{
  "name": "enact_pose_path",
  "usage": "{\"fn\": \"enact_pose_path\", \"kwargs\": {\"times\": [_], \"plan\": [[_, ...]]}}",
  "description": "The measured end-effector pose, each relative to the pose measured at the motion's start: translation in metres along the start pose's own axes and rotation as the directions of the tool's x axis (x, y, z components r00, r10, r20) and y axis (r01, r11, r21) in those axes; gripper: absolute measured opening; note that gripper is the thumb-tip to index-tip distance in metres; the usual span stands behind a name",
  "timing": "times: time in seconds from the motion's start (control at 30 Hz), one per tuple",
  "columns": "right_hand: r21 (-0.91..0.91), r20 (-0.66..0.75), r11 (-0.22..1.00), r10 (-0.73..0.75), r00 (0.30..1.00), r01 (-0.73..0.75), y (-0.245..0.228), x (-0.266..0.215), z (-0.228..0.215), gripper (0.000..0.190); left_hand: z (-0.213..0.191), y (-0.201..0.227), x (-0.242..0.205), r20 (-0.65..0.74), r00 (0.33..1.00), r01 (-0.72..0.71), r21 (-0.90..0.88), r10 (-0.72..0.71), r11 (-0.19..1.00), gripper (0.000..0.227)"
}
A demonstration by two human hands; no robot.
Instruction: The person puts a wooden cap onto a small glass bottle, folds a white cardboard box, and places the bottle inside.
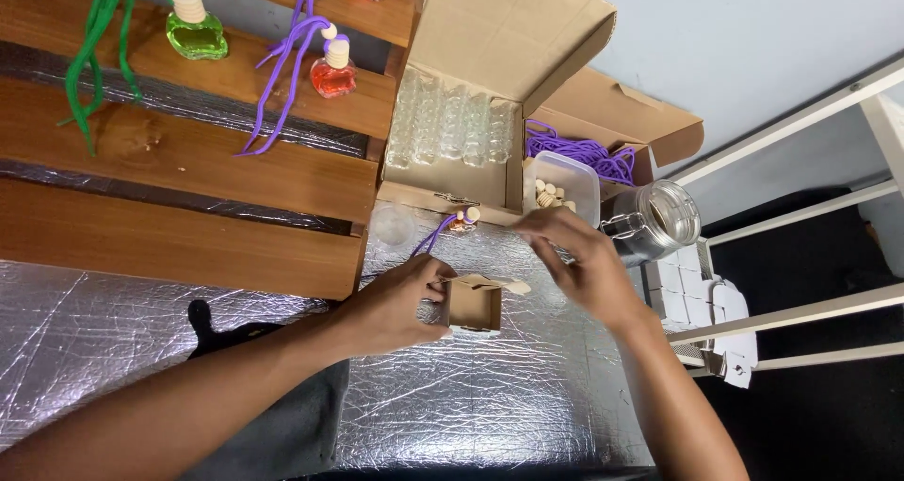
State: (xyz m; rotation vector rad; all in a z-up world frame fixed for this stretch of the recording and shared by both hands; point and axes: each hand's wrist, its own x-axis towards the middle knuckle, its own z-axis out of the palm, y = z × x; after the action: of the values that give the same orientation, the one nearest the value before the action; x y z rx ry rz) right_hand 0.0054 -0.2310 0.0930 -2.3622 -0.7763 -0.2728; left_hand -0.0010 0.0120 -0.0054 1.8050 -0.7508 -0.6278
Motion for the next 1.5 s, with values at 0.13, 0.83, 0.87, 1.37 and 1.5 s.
{"fn": "enact_pose_path", "kwargs": {"times": [0.13, 0.83, 0.87, 1.37, 1.5], "plan": [[-0.076, 0.094, 0.994, -0.076, 0.993, 0.083, -0.001, 0.030, 0.015, 0.017, 0.002, -0.004, 0.002, 0.003, 1.000, 0.014, -0.014, -0.014, 1.000, 0.071], [-0.356, 0.121, 0.933, -0.013, 0.993, 0.055, 0.011, 0.013, -0.003, 0.019, -0.002, 0.008, -0.003, 0.001, 1.000, -0.009, 0.003, 0.009, 1.000, 0.068], [-0.324, 0.081, 0.946, 0.002, 0.997, 0.025, 0.004, 0.009, -0.011, 0.020, -0.003, 0.009, -0.003, -0.004, 1.000, 0.011, -0.001, -0.011, 1.000, 0.068], [-0.411, 0.022, 0.904, 0.136, 0.990, -0.115, -0.074, -0.068, -0.090, 0.023, 0.018, -0.014, 0.012, -0.159, 0.982, 0.105, 0.030, -0.099, 0.994, 0.055], [-0.277, 0.111, 0.960, 0.083, 0.990, -0.050, -0.096, -0.065, -0.085, 0.026, 0.016, -0.012, 0.013, -0.165, 0.982, 0.092, 0.008, -0.089, 0.996, 0.063]]}}
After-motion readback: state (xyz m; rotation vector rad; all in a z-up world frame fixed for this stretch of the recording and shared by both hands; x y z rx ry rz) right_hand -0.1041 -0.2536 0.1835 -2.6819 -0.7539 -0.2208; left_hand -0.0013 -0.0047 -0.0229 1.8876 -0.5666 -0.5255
